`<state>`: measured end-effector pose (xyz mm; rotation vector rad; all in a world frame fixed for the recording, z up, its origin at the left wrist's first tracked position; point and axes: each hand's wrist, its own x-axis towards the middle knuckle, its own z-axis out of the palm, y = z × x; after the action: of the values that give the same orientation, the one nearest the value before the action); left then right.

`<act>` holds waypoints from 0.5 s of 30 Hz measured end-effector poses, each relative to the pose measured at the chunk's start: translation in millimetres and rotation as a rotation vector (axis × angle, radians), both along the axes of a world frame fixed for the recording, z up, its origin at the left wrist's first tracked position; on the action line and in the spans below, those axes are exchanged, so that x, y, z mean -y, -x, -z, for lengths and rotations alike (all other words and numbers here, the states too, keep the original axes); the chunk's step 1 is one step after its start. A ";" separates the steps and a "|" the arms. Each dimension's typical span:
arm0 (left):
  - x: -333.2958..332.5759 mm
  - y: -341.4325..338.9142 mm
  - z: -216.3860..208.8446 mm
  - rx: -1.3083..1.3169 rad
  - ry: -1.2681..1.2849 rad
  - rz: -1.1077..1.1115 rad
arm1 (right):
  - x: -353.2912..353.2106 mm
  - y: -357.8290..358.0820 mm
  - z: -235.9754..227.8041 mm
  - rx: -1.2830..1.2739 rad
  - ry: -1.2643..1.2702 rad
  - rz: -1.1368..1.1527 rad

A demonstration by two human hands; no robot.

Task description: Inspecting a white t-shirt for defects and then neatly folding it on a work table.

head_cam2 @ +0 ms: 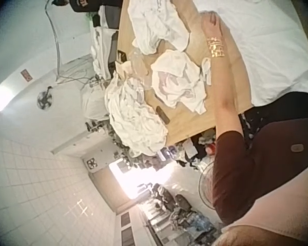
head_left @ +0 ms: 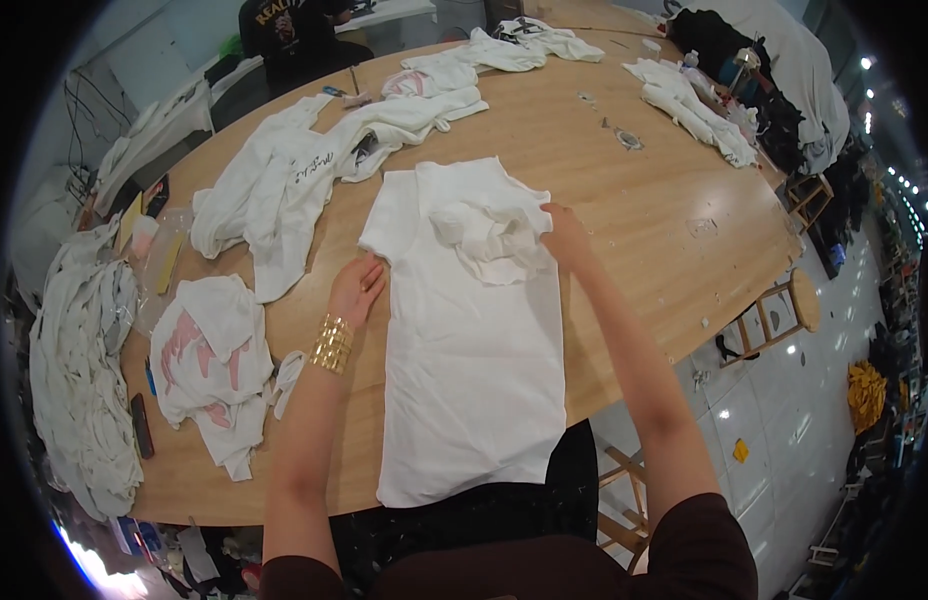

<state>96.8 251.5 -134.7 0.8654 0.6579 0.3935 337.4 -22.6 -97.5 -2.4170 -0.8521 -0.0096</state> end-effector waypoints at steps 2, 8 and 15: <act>-10.5 -25.5 -8.1 -0.015 0.052 0.027 | -20.9 19.1 0.2 0.127 -0.127 -0.074; -3.1 -76.4 -18.8 -0.251 -0.021 -0.046 | -51.5 62.8 30.9 0.324 -0.061 -0.371; 88.1 -94.5 -30.9 -0.084 -1.691 0.471 | -40.9 69.1 34.2 0.400 0.099 -0.376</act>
<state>191.3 163.4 -103.7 2.5821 0.0197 0.4366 268.3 18.3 -131.6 -2.3412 -1.5090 -0.3223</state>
